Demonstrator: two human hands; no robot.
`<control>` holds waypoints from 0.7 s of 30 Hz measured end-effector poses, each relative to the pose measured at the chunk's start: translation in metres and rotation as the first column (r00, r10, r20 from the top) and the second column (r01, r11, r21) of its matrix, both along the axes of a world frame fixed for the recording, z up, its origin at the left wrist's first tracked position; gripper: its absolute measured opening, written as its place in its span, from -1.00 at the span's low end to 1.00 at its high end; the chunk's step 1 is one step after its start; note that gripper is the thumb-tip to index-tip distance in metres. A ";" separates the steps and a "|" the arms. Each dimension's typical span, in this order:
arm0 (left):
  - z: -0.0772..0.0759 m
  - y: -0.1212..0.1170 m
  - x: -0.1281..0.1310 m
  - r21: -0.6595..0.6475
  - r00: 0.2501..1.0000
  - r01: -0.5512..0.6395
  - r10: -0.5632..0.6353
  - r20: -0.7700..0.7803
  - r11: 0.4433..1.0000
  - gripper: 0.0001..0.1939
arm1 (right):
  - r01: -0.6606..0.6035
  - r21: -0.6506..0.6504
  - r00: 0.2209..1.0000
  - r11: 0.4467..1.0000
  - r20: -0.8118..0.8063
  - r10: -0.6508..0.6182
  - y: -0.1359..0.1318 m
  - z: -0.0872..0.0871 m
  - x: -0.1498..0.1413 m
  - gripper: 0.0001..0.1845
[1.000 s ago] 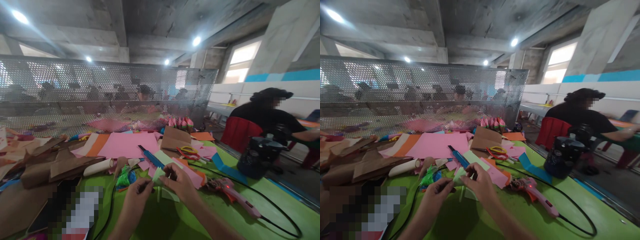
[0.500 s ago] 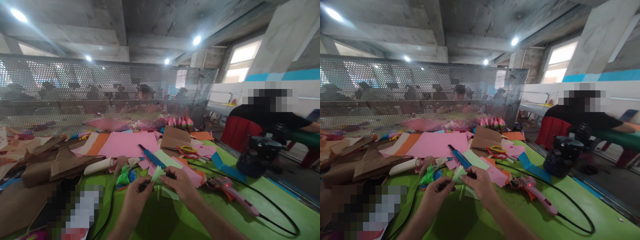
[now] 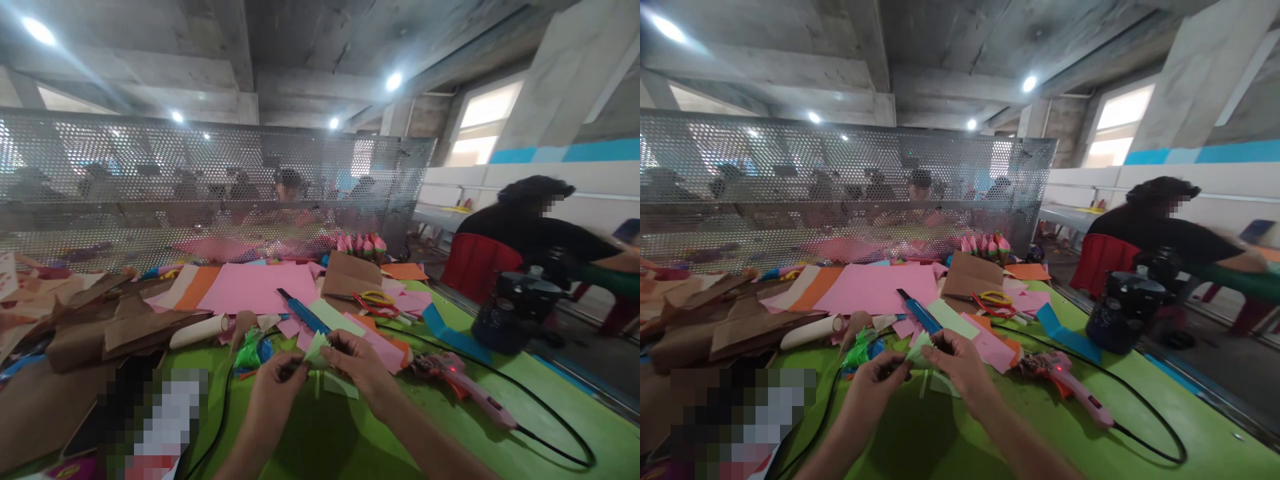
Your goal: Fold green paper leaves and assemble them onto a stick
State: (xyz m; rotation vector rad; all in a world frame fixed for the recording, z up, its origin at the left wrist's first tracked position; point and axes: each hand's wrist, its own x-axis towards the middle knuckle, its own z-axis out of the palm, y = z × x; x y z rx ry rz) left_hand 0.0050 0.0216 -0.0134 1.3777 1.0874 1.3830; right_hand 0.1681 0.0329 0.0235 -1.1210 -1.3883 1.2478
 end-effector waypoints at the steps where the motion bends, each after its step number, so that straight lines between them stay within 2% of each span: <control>1: 0.000 0.000 0.000 0.006 1.000 0.005 -0.005 -0.003 1.000 -0.84 | 0.002 -0.007 1.000 1.000 -0.006 -0.002 0.000 0.001 0.000 -0.60; 10: 0.002 -0.002 0.001 0.032 1.000 0.001 0.000 -0.011 0.999 -0.86 | 0.002 -0.028 0.999 1.000 -0.034 -0.003 0.001 0.003 0.000 -0.57; 21: 0.002 -0.002 0.001 0.049 0.999 0.030 -0.028 -0.047 0.998 -0.87 | -0.002 -0.028 0.999 1.000 -0.045 0.001 -0.001 0.001 0.002 -0.66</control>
